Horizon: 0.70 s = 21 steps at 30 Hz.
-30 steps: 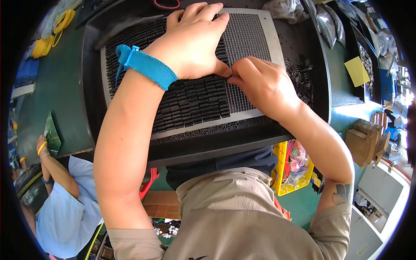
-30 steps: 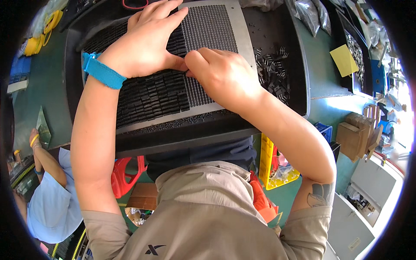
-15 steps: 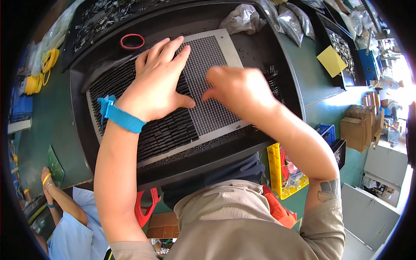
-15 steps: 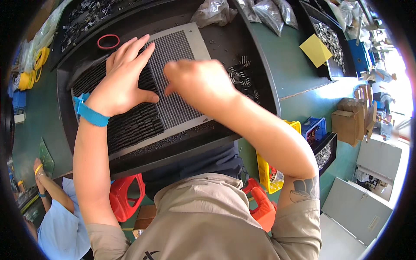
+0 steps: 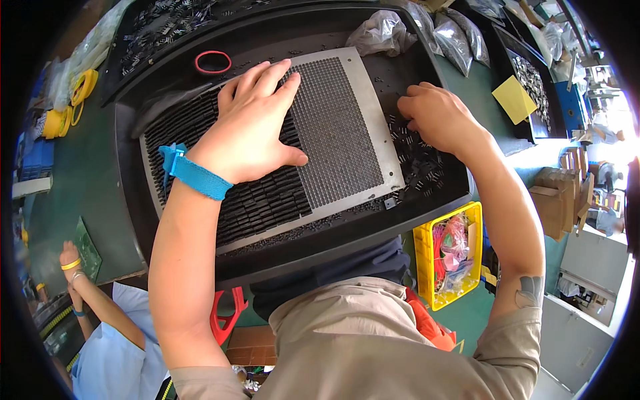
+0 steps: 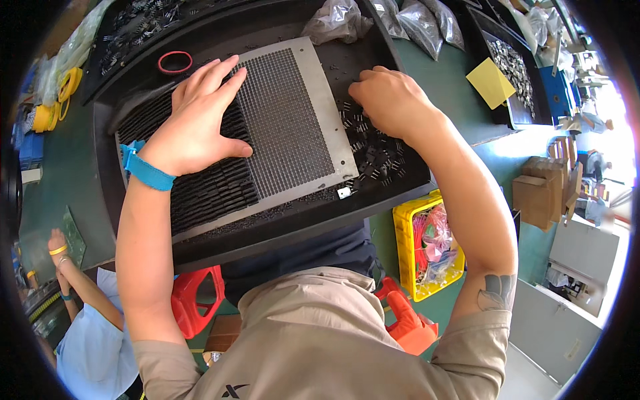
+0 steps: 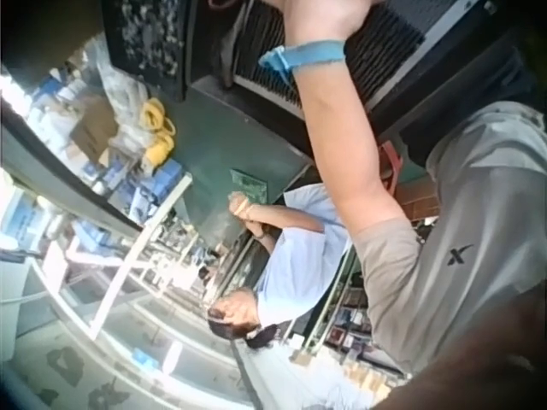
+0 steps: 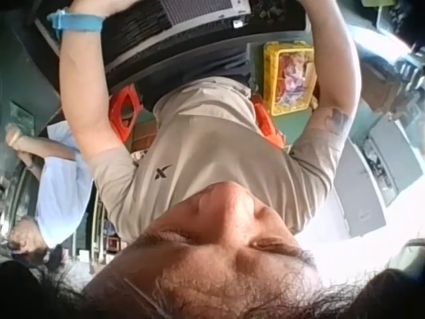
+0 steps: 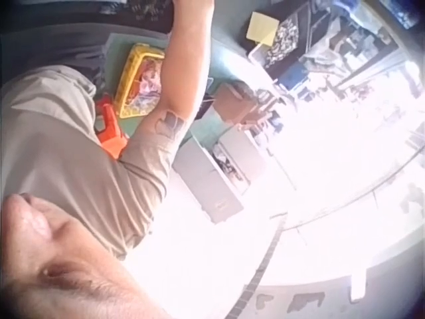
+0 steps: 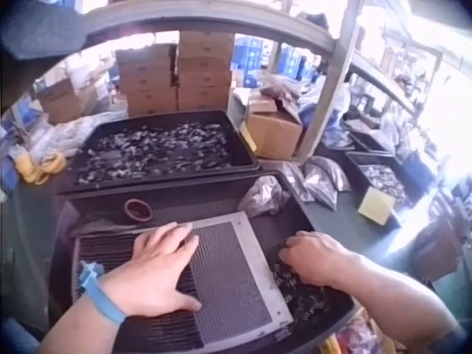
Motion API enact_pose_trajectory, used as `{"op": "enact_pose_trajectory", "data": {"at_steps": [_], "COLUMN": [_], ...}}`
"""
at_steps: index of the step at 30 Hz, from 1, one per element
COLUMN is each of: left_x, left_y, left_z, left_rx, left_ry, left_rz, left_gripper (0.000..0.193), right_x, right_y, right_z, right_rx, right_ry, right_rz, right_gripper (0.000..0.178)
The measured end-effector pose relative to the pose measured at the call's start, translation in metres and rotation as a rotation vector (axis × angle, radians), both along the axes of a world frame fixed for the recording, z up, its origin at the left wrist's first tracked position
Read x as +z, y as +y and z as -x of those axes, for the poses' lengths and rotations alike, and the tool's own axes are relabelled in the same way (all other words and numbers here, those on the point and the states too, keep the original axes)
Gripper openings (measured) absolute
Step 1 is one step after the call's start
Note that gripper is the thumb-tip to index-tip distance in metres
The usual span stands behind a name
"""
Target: The person inserts small electronic components into a perforated metal grid plate by hand.
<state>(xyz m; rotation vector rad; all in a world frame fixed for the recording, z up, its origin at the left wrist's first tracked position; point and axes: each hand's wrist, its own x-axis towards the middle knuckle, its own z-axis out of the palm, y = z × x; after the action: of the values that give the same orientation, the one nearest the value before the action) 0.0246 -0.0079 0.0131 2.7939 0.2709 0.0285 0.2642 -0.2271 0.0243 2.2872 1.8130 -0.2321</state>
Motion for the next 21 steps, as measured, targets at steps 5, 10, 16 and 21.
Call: {"op": "enact_pose_trajectory", "data": {"at_steps": [5, 10, 16, 21], "left_x": [0.001, 0.001, -0.006, -0.007], "left_y": [-0.001, -0.001, 0.001, 0.003], "left_z": [0.001, 0.004, 0.002, 0.001], "left_rx": [0.032, 0.049, 0.038, 0.057], "left_ry": [0.039, 0.037, 0.027, 0.03], "left_rz": [-0.002, -0.013, -0.043, -0.059], "left_gripper": [0.113, 0.112, 0.113, 0.113], "right_x": [0.011, 0.029, 0.017, -0.005], "right_y": [0.0, 0.002, -0.001, 0.011], "right_z": [-0.006, 0.015, 0.072, 0.105], "right_rx": [-0.12, -0.561, -0.174, 0.155], "right_ry": [0.213, 1.202, 0.893, 0.694], "right_rz": [-0.136, -0.175, -0.387, -0.536], "right_gripper": [0.012, 0.013, 0.03, 0.02]}}
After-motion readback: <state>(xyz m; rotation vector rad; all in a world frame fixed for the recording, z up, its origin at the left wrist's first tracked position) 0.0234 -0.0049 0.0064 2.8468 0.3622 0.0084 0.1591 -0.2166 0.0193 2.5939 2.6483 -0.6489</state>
